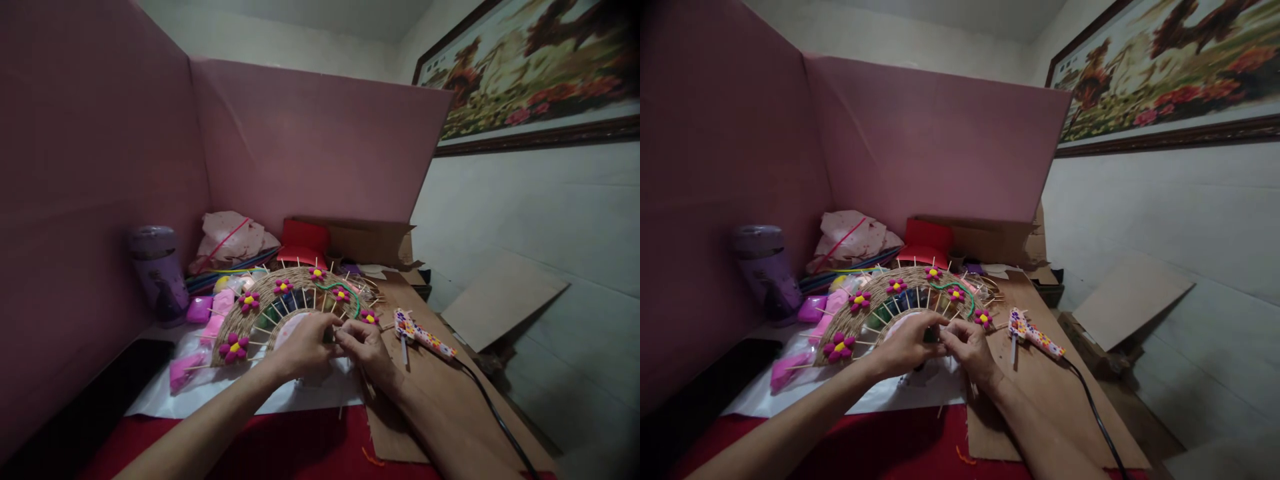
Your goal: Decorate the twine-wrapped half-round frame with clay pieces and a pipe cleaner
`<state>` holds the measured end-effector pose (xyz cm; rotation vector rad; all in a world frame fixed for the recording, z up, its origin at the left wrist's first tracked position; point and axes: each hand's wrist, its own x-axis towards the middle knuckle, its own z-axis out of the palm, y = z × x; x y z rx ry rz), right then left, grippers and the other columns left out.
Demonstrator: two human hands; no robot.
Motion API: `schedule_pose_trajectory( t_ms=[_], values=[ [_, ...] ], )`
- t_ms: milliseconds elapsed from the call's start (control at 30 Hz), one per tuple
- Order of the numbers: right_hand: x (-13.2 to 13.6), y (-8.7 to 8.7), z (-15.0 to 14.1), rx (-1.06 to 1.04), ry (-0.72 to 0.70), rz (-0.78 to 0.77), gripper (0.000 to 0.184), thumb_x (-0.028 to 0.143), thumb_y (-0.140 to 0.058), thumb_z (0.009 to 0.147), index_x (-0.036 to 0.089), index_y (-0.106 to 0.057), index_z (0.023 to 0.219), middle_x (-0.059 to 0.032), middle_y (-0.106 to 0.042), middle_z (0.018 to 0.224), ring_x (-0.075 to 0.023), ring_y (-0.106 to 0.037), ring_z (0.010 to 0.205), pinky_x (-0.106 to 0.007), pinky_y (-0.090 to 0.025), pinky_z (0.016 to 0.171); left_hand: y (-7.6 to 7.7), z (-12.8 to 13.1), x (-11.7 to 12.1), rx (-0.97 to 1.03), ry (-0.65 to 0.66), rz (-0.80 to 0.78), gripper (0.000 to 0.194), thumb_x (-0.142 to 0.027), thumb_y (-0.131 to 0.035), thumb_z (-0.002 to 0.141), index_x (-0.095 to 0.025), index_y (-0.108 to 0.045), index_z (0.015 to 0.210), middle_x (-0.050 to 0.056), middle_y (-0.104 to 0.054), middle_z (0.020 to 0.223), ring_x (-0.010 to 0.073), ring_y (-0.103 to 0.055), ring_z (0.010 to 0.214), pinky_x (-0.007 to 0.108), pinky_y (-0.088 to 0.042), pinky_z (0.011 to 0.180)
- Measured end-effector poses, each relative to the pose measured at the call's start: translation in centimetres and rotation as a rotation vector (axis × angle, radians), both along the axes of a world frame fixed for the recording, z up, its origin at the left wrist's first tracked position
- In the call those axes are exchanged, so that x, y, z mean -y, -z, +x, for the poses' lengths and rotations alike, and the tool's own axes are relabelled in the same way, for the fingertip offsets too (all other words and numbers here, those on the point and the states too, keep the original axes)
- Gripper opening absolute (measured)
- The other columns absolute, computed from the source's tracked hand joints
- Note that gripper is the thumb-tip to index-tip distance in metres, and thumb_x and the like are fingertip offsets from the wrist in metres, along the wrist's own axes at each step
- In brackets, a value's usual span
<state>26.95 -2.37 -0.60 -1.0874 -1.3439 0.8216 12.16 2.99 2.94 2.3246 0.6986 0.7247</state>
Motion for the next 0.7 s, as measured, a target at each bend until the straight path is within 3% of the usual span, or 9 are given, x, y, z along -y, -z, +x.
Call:
schedule_pose_trajectory(
  t_ms=[100, 200, 300, 500, 700],
  values=[
    [0.0, -0.1, 0.0, -0.038, -0.023, -0.027, 0.038, 0.046, -0.059, 0.080, 0.017, -0.050, 0.056, 0.0051, -0.042, 0.047, -0.0074, -0.034, 0.043, -0.022, -0.026, 0.043, 0.6, 0.0, -0.4, 0.155, -0.055, -0.165, 0.006, -0.022, -0.063, 0.069, -0.015, -0.062, 0.068, 0.001, -0.061, 0.069, 0.0140, -0.053, 0.066, 0.025, -0.041, 0.063],
    [0.0, 0.0, 0.1, -0.084, -0.069, -0.067, 0.039, 0.046, -0.051, 0.086, 0.017, -0.051, 0.059, 0.0044, -0.044, 0.047, -0.0073, -0.034, 0.041, -0.021, -0.024, 0.041, 1.1, -0.2, -0.5, 0.339, -0.057, -0.378, 0.018, -0.028, -0.060, 0.071, -0.015, -0.056, 0.060, 0.000, -0.055, 0.062, 0.0113, -0.049, 0.059, 0.022, -0.039, 0.057],
    [0.0, 0.1, 0.1, -0.099, -0.127, -0.113, 0.035, 0.045, -0.052, 0.085, 0.016, -0.055, 0.065, 0.0034, -0.049, 0.050, -0.0076, -0.037, 0.042, -0.021, -0.025, 0.041, 1.6, -0.4, -0.5, 0.452, -0.054, -0.487, 0.024, -0.035, -0.061, 0.070, -0.015, -0.055, 0.060, 0.000, -0.054, 0.061, 0.0103, -0.047, 0.057, 0.022, -0.038, 0.055],
    [0.3, -0.5, -0.2, -0.094, -0.137, -0.113, 0.035, 0.046, -0.059, 0.079, 0.016, -0.056, 0.062, 0.0031, -0.049, 0.052, -0.0078, -0.040, 0.044, -0.020, -0.026, 0.041, 2.4, -0.9, -0.8, 0.478, -0.153, -0.368, 0.023, -0.033, -0.063, 0.071, -0.016, -0.053, 0.059, -0.001, -0.052, 0.061, 0.0098, -0.046, 0.057, 0.020, -0.037, 0.053],
    [0.2, -0.3, 0.0, -0.094, -0.166, -0.117, 0.035, 0.043, -0.053, 0.084, 0.016, -0.056, 0.063, 0.0028, -0.049, 0.051, -0.0085, -0.040, 0.046, -0.021, -0.027, 0.045, 2.4, -1.1, -0.6, 0.465, -0.188, -0.272, 0.020, -0.030, -0.059, 0.075, -0.016, -0.054, 0.061, -0.001, -0.056, 0.063, 0.0107, -0.049, 0.059, 0.021, -0.038, 0.055]
  ],
)
